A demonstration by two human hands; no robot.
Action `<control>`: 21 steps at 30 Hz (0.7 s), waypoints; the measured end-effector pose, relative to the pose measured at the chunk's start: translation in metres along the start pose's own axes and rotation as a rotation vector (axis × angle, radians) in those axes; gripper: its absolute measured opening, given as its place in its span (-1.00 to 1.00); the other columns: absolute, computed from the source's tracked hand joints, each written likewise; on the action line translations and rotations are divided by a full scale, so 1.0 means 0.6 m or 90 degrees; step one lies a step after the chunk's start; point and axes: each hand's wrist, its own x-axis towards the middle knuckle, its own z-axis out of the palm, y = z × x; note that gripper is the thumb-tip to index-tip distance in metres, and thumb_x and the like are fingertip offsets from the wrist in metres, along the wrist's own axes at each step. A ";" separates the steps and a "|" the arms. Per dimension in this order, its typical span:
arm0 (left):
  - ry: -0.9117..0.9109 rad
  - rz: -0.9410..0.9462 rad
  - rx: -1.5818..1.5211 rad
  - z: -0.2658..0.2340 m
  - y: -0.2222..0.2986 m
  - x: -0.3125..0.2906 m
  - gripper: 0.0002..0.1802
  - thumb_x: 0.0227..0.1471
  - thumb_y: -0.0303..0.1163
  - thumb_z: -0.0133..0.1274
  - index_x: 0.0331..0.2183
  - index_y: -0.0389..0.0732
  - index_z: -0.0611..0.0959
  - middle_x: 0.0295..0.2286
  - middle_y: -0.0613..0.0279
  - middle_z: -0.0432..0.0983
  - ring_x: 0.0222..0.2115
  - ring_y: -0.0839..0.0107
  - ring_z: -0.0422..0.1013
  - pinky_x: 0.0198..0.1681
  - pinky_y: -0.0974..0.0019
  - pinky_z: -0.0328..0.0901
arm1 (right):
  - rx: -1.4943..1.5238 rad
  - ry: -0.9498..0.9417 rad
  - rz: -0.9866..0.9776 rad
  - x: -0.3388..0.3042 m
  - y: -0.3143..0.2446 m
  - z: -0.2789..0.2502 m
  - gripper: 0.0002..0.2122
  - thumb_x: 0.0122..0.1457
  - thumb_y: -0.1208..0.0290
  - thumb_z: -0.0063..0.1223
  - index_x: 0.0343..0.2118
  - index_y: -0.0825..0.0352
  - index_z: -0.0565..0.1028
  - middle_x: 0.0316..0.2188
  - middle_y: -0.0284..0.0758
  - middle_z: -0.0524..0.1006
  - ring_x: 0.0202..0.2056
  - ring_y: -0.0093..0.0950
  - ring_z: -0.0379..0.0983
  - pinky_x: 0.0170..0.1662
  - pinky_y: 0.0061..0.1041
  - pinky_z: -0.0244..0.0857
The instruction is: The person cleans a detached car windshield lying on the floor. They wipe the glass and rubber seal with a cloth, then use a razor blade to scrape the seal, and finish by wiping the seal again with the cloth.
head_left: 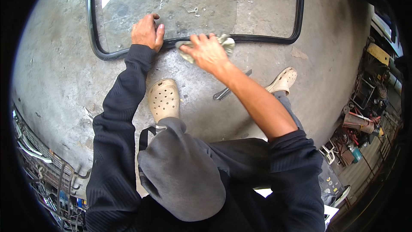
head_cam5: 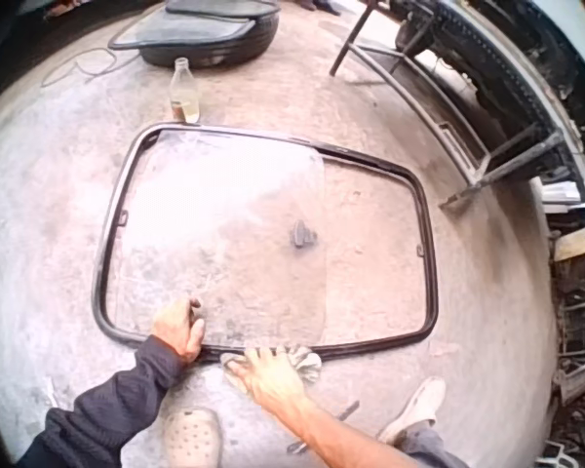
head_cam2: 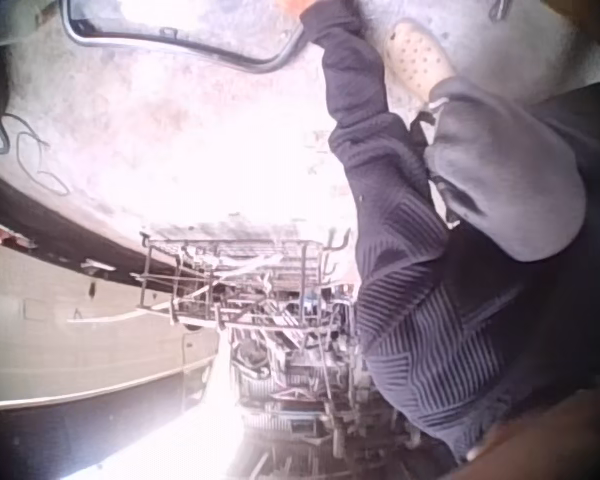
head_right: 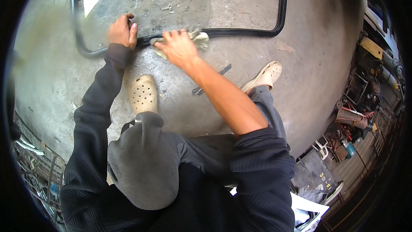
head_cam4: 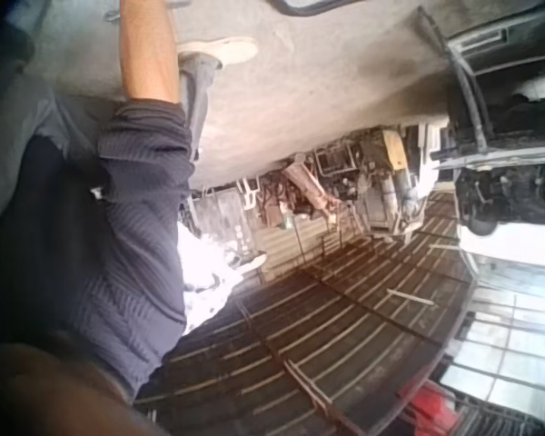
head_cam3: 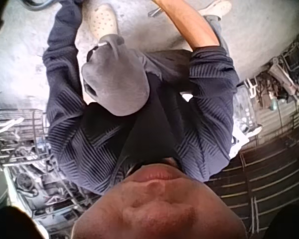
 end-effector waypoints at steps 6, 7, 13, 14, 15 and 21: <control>0.015 -0.007 -0.077 -0.006 -0.015 -0.008 -0.68 -0.06 -0.24 -0.11 -0.25 -0.21 0.47 -0.53 0.15 0.41 -0.45 0.16 0.37 -0.31 0.17 0.17 | 0.035 -0.008 0.009 0.000 0.009 -0.005 -0.64 0.13 0.40 -0.14 0.00 -0.09 0.39 -0.20 -0.28 0.36 -0.18 -0.37 0.35 -0.11 -0.24 0.24; 0.002 -0.015 -0.077 -0.011 -0.008 -0.005 -0.64 -0.03 -0.20 -0.16 -0.24 -0.23 0.47 -0.50 0.10 0.43 -0.43 0.13 0.36 -0.29 0.16 0.18 | 0.011 -0.040 0.017 -0.010 0.026 -0.001 -0.62 0.13 0.41 -0.14 0.02 -0.10 0.36 -0.20 -0.29 0.36 -0.19 -0.37 0.36 -0.13 -0.26 0.24; -0.012 -0.018 -0.115 -0.007 -0.003 0.000 -0.57 0.00 -0.13 -0.23 -0.21 -0.27 0.45 -0.46 0.05 0.45 -0.41 0.11 0.37 -0.25 0.18 0.18 | 0.066 -0.041 0.080 0.035 -0.071 -0.020 -0.63 0.12 0.41 -0.15 0.01 -0.07 0.38 -0.25 -0.30 0.36 -0.22 -0.40 0.36 -0.12 -0.25 0.23; -0.009 -0.025 -0.131 -0.008 -0.008 -0.007 -0.56 0.00 -0.13 -0.22 -0.21 -0.27 0.44 -0.46 0.05 0.44 -0.42 0.12 0.37 -0.25 0.18 0.18 | 0.089 -0.045 0.081 0.044 -0.087 -0.027 -0.64 0.12 0.42 -0.16 0.00 -0.06 0.39 -0.25 -0.30 0.36 -0.21 -0.39 0.36 -0.11 -0.25 0.23; -0.001 -0.034 -0.160 -0.005 -0.017 -0.011 -0.56 0.00 -0.12 -0.22 -0.20 -0.27 0.44 -0.46 0.06 0.44 -0.42 0.13 0.36 -0.25 0.19 0.18 | 0.091 -0.088 0.075 0.045 -0.088 -0.039 -0.67 0.19 0.37 -0.21 0.02 -0.04 0.37 -0.16 -0.28 0.34 -0.20 -0.40 0.36 -0.15 -0.30 0.21; 0.019 -0.019 -0.138 -0.009 -0.010 -0.001 -0.61 -0.04 -0.15 -0.15 -0.21 -0.21 0.43 -0.51 0.19 0.45 -0.47 0.17 0.39 -0.33 0.22 0.19 | 0.141 -0.094 0.193 -0.004 0.015 -0.026 -0.69 0.17 0.36 -0.17 0.00 0.02 0.39 -0.18 -0.25 0.36 -0.19 -0.37 0.37 -0.12 -0.26 0.21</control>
